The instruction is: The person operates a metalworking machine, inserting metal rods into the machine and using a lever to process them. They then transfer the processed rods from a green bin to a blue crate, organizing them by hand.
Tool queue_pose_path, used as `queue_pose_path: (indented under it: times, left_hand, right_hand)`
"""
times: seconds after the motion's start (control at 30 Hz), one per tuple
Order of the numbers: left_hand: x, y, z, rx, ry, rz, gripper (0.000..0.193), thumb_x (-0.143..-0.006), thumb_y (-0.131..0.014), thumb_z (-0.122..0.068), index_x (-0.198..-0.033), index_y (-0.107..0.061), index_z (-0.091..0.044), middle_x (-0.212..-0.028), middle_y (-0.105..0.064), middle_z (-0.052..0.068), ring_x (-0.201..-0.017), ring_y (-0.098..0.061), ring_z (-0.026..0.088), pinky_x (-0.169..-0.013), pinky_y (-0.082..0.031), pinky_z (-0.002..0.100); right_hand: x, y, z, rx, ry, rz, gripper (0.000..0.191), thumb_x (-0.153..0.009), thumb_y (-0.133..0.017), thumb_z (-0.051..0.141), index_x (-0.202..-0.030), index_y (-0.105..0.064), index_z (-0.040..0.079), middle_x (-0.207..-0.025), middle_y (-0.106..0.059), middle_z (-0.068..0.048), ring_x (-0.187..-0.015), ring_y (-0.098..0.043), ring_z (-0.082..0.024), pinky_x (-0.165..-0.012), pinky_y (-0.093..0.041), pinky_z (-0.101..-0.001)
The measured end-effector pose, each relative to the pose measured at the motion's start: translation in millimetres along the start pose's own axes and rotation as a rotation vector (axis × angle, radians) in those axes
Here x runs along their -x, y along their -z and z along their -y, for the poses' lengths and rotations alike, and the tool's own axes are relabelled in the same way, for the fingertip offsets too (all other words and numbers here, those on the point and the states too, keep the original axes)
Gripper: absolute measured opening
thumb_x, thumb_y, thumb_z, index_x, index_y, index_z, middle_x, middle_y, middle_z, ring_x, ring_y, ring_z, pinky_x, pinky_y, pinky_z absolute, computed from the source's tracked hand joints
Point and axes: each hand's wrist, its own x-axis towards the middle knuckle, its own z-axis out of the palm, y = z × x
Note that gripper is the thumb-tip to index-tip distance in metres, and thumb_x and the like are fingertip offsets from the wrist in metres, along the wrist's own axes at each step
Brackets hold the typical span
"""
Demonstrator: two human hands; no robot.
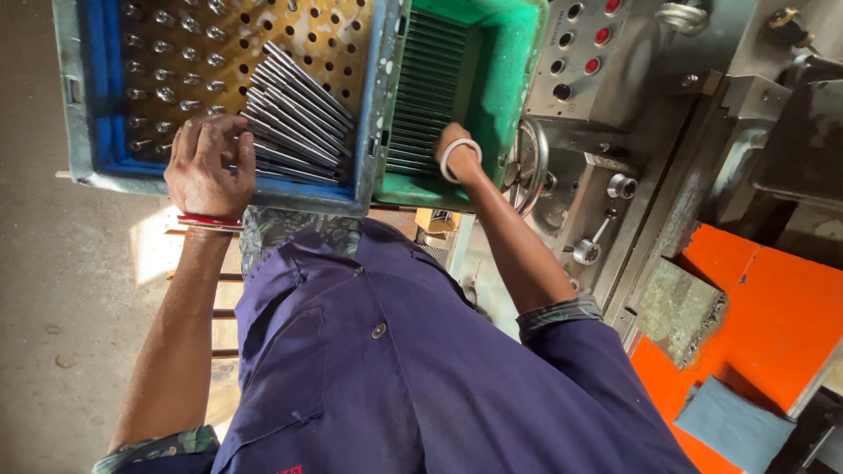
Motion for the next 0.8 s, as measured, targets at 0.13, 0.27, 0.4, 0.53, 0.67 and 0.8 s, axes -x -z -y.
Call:
queue_pose_path:
  times: [0.13,0.27,0.4,0.53,0.67,0.8]
  left_hand:
    - [1,-1,1,0.005,-0.010,-0.009,0.011,-0.102,-0.075,-0.008,-0.112,-0.070,-0.008,-0.120,-0.069,0.009,-0.109,-0.066,0.030,-0.095,-0.055,0.043]
    - [2,1,-1,0.045,0.020,-0.005,0.010,-0.102,-0.075,-0.008,-0.111,-0.071,-0.007,-0.119,-0.069,0.009,-0.108,-0.067,0.030,-0.093,-0.056,0.041]
    - [-3,3,-4,0.022,0.006,-0.035,0.010,-0.103,-0.077,-0.010,-0.110,-0.071,-0.006,-0.118,-0.069,0.010,-0.107,-0.067,0.030,-0.093,-0.055,0.042]
    - [-7,5,-8,0.103,0.051,-0.052,0.012,-0.102,-0.075,-0.007,-0.113,-0.070,-0.006,-0.116,-0.069,0.010,-0.098,-0.068,0.027,-0.081,-0.058,0.035]
    - [-8,8,-12,0.164,0.121,-0.094,0.017,-0.102,-0.072,-0.002,-0.118,-0.068,-0.004,-0.117,-0.066,0.012,-0.090,-0.069,0.023,-0.076,-0.058,0.034]
    - [-10,11,-12,0.270,0.179,-0.138,0.021,-0.102,-0.069,0.002,-0.123,-0.065,-0.002,-0.121,-0.063,0.015,-0.090,-0.070,0.022,-0.076,-0.058,0.032]
  right_hand:
    - [7,-14,-4,-0.408,-0.122,-0.085,0.020,-0.087,-0.065,0.012,-0.093,-0.073,-0.006,-0.101,-0.069,-0.033,-0.103,-0.067,-0.047,-0.083,-0.059,-0.0466]
    - [4,-25,-5,-0.287,0.000,0.000,0.022,-0.088,-0.065,0.013,-0.095,-0.073,-0.006,-0.100,-0.069,-0.034,-0.103,-0.068,-0.047,-0.083,-0.059,-0.0472]
    - [17,-9,-14,-0.259,0.042,-0.027,0.020,-0.087,-0.067,0.013,-0.092,-0.073,-0.006,-0.096,-0.068,-0.035,-0.100,-0.069,-0.048,-0.082,-0.058,-0.0478]
    - [64,49,14,-0.408,0.446,-0.587,0.008,-0.084,-0.068,0.002,-0.091,-0.067,0.001,-0.088,-0.068,-0.021,-0.080,-0.069,-0.040,-0.073,-0.057,-0.0455]
    - [80,88,107,-0.514,0.776,-0.676,0.023,-0.086,-0.077,0.006,-0.104,-0.063,0.004,-0.098,-0.064,-0.015,-0.090,-0.065,-0.036,-0.080,-0.054,-0.0444]
    - [55,87,182,-0.298,0.684,-0.466,0.069,-0.065,-0.093,0.022,-0.114,-0.056,-0.010,-0.115,-0.055,-0.027,-0.110,-0.054,-0.045,-0.094,-0.048,-0.0467]
